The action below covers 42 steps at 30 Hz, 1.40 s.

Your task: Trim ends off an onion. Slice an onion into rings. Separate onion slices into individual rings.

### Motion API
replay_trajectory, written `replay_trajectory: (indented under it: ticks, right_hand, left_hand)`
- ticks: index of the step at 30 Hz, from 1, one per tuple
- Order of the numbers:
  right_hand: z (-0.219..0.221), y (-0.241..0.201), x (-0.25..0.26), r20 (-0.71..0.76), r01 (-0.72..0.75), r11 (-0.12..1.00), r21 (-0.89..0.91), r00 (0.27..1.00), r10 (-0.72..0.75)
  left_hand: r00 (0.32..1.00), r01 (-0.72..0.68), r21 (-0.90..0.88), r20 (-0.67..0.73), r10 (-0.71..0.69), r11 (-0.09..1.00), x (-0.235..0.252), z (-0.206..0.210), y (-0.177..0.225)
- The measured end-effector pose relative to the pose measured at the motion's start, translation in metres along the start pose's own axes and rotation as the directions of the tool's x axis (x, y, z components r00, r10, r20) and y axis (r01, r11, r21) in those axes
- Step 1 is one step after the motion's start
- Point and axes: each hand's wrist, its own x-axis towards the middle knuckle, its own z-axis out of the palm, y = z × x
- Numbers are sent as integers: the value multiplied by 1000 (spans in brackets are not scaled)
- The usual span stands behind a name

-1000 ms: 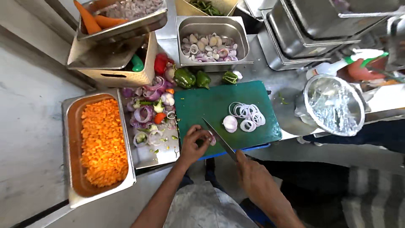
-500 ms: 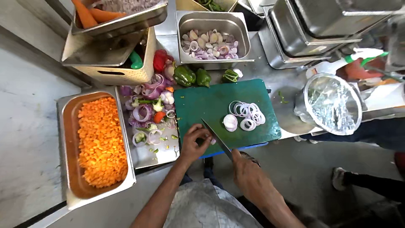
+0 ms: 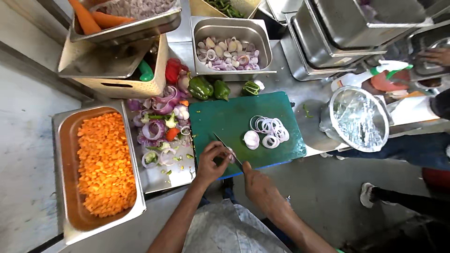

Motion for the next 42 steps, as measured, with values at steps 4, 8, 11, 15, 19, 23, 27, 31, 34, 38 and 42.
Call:
replay_trajectory:
  ticks: [4,8,11,15,19,23,27,31,34,38,42]
  right_hand:
    - [18,3,23,-32,73,996,51,997,-71]
    - [32,8,29,-55,73,995,68,996,-69]
    - [29,24,29,-142,196,965,174,975,-172]
    - [24,65,17,-564,374,849,373,818,-112]
    - [-16,132,23,-681,212,866,452,709,182]
    - [-48,194,82,-668,87,865,494,674,314]
    - [-61,235,145,-700,94,885,456,652,291]
    - [-70,234,122,-766,222,912,345,628,137]
    - [-66,203,78,-768,596,669,444,638,-59]
    - [-59,155,76,-619,674,71,735,711,-333]
    - [-70,157,95,-657,698,78,712,701,-278]
  left_hand:
    - [1000,-3,29,7,3,1000,-1,0,-3]
    - [999,-43,61,-15,44,997,-4,6,-4]
    - [998,-50,120,-24,54,991,-4,6,-4]
    - [998,-59,186,-5,61,981,-5,7,-4]
    - [999,-22,386,54,1,922,-2,14,3]
    - [999,39,430,2,-44,902,-1,7,13]
    - [942,309,265,-218,-255,914,10,-2,35]
    - [848,424,-159,-275,-452,892,27,30,74]
    - [830,401,-389,-229,-509,829,44,77,100]
    - [865,396,-231,-232,-446,889,60,132,104]
    - [879,455,-9,-155,-450,891,76,133,96]
